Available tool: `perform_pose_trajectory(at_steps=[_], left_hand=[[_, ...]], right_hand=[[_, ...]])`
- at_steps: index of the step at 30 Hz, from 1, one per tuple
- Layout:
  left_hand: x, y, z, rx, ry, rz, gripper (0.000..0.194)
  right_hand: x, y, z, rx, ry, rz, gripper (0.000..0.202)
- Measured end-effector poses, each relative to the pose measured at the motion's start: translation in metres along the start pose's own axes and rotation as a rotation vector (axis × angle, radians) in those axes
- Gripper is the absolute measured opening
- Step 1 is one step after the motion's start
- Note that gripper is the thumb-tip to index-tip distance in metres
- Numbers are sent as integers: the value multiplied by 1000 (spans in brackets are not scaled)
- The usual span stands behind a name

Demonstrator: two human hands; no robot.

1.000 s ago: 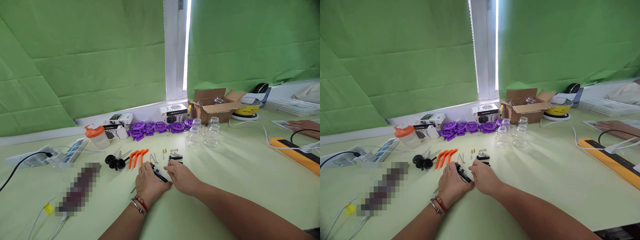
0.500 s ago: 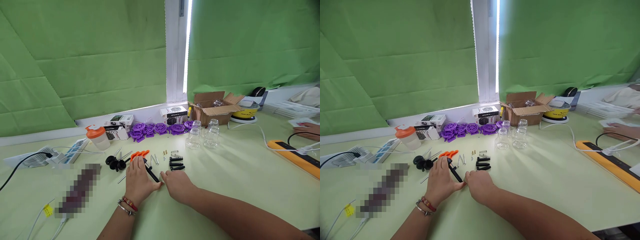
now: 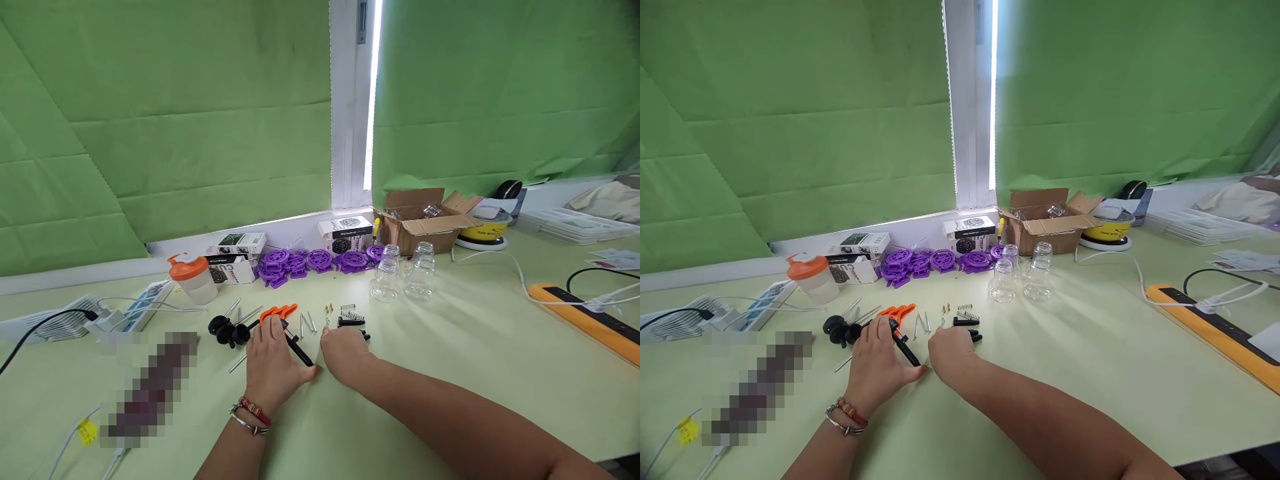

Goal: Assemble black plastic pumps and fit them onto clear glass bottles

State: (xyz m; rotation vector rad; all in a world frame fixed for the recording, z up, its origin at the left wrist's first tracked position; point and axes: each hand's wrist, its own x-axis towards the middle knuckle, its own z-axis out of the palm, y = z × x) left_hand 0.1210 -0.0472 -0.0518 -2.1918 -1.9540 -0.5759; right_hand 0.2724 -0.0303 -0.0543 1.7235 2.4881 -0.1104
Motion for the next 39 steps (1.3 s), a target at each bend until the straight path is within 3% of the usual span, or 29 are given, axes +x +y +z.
perform_pose_trajectory(at_steps=[5, 8, 10, 17, 21, 27, 32, 36, 39], left_hand=[[0, 1, 1, -17, 11, -11, 99], [-1, 5, -1, -35, 17, -24, 95], [-3, 10, 0, -41, 20, -20, 90], [-14, 26, 18, -67, 9, -2, 91], [-16, 25, 23, -88, -44, -17, 91], [-11, 19, 17, -36, -114, -109, 55], [-7, 15, 16, 35, -134, -99, 51], [-8, 16, 17, 74, -26, -47, 49], [-14, 25, 17, -18, 81, 123, 42]], right_hand=[[-2, 0, -9, 32, 19, 37, 57], [-18, 2, -10, 213, 154, -65, 27], [-29, 5, -5, 419, 222, -141, 28], [-34, 20, 30, 897, 33, -76, 23], [-37, 32, 31, 938, -5, -48, 25], [-53, 61, 25, 873, 61, -37, 27], [-59, 87, 31, 983, 60, -38, 29], [-59, 95, 33, 1059, 21, -37, 24], [-58, 94, 32, 1106, 16, -15, 22]])
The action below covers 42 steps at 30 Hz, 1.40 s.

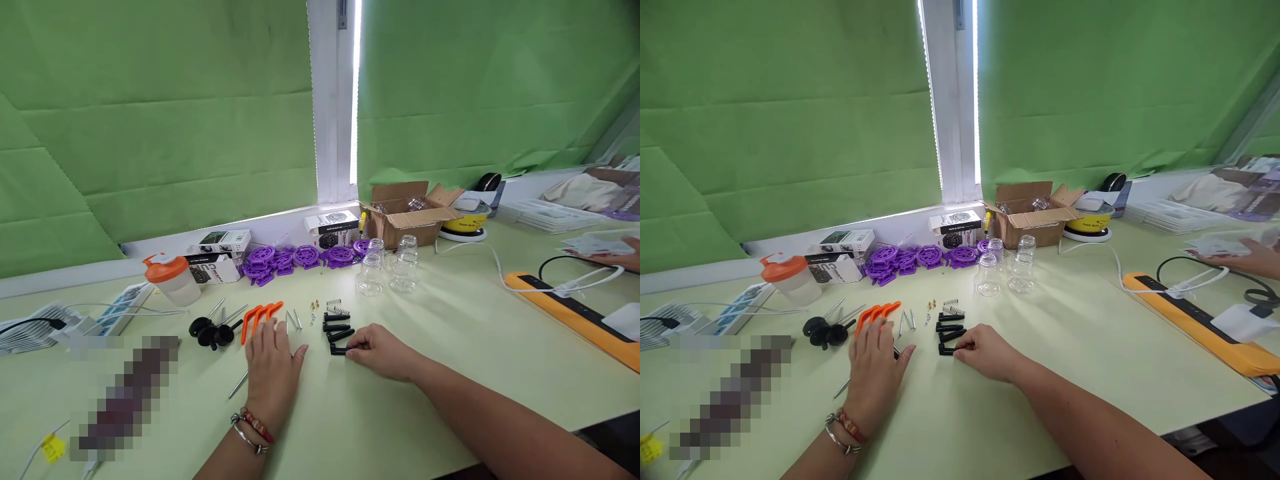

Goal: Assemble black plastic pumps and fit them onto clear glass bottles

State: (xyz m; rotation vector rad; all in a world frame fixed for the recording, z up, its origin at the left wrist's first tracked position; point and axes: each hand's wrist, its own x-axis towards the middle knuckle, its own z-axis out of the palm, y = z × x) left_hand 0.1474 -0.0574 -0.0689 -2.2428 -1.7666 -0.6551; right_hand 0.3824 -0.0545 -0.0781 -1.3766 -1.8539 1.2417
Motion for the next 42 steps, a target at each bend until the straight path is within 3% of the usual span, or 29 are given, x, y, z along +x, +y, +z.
perform_pose_trajectory(at_steps=[3, 7, 10, 15, 22, 31, 42], left_hand=[[-8, 17, 2, -268, -123, 125, 33], [-10, 35, 4, -525, -391, 17, 37], [-5, 39, 7, -578, -456, -29, 32], [1, 35, 12, -637, -452, -46, 17], [1, 30, 16, -701, -444, -82, 19], [2, 27, 11, -703, -424, -85, 21], [2, 20, 9, -644, -392, -96, 20]], right_hand=[[0, -4, 0, 35, 23, 28, 21], [0, -11, -1, 59, 41, 45, 16], [1, -11, 0, 59, 35, 34, 16], [7, -5, 5, 19, 66, 4, 28], [10, -7, 11, -103, 215, -128, 38], [12, 2, 0, -159, 160, -27, 33], [6, 1, -8, -281, 216, 19, 30]])
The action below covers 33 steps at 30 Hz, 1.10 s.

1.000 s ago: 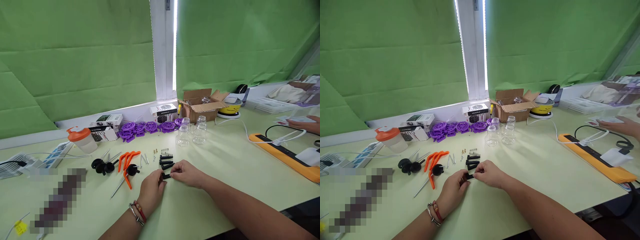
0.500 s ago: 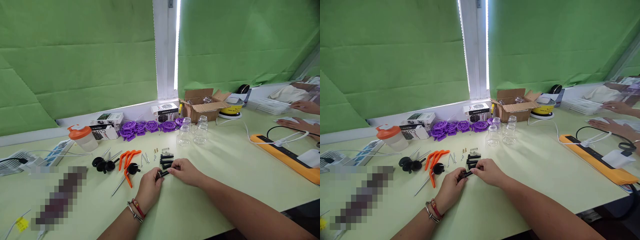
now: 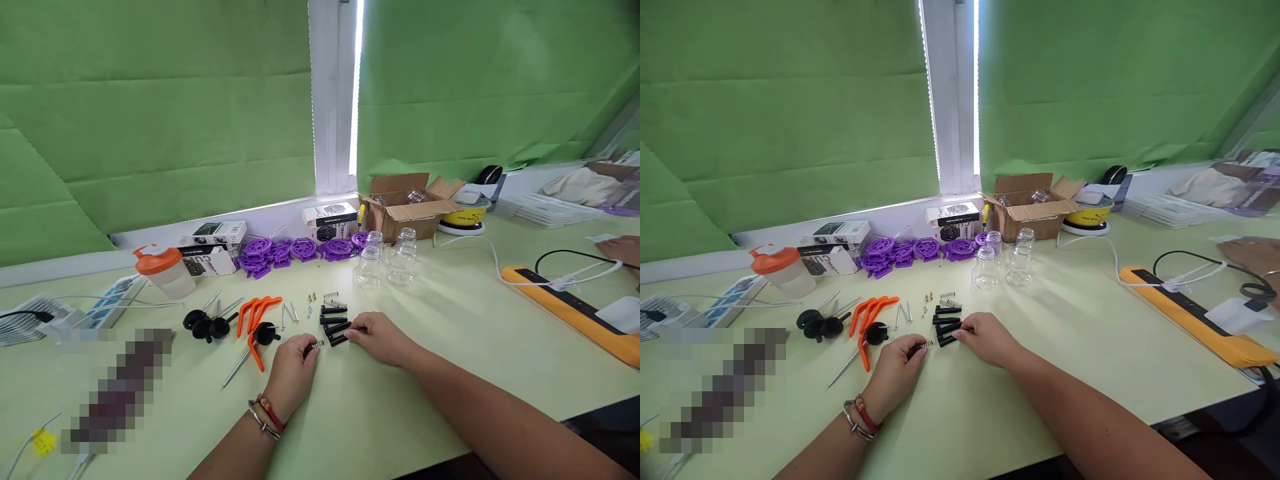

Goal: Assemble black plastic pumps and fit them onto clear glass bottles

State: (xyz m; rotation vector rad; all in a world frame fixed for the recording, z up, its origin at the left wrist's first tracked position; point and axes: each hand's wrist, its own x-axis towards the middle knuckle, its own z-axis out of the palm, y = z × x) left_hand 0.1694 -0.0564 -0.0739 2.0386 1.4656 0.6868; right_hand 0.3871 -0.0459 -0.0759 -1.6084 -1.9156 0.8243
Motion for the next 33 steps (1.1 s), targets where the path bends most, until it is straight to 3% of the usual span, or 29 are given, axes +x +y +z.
perform_pose_trajectory(at_steps=[15, 18, 22, 28, 33], left_hand=[[1, 0, 6, 185, 2, 44, 19], [2, -2, 4, 121, 1, 34, 18], [2, -4, -3, -34, -18, 28, 22], [-1, -11, -7, -182, -34, -43, 27], [-4, -17, -3, -245, 0, -123, 27]], right_hand=[[-8, -7, 7, -245, 76, -76, 27], [-13, -14, 15, -282, 93, -196, 22], [-19, -29, 31, -405, 16, -331, 18], [-17, -36, 48, -536, 32, -376, 18], [-13, -32, 43, -456, 102, -382, 16]])
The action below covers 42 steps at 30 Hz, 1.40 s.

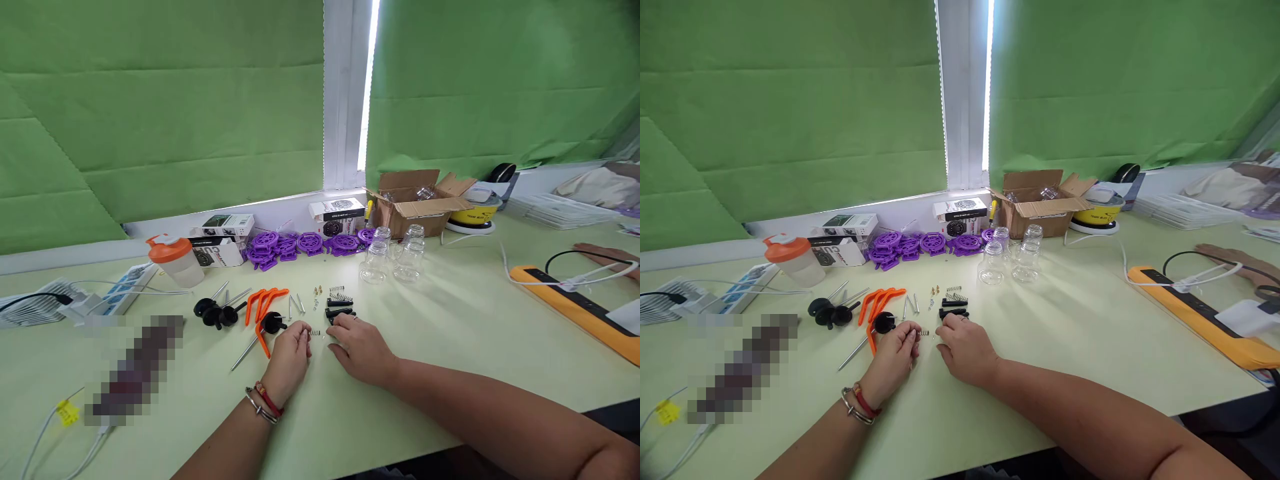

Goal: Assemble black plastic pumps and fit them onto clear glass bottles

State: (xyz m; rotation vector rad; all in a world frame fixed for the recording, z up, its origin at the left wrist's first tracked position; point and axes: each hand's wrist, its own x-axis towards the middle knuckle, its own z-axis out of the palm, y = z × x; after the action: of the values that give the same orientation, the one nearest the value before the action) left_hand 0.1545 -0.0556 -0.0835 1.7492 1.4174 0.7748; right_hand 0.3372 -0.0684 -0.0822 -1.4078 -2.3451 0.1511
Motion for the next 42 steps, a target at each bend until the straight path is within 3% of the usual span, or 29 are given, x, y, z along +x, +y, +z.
perform_pose_trajectory(at_steps=[4, 9, 14, 21, 27, 35, 42], left_hand=[[-3, 5, -1, 89, -3, 54, 24], [-5, 14, -3, 194, -24, 84, 22], [-7, 17, -4, 256, -34, 101, 23], [-12, 21, -6, 267, 10, 134, 22], [-10, 21, -8, 255, 22, 160, 22], [-10, 21, -9, 265, 3, 157, 21], [-8, 19, -9, 288, -27, 145, 22]], right_hand=[[-3, 19, -4, 83, 64, 57, 24], [-2, 35, -1, 66, 45, 14, 25], [7, 20, -1, -15, 39, -16, 20], [24, -1, 4, -144, -35, -216, 24], [30, 1, 15, -84, -14, -149, 24], [27, 6, 8, 4, 36, -67, 9], [25, 21, 3, 158, 29, -44, 24]])
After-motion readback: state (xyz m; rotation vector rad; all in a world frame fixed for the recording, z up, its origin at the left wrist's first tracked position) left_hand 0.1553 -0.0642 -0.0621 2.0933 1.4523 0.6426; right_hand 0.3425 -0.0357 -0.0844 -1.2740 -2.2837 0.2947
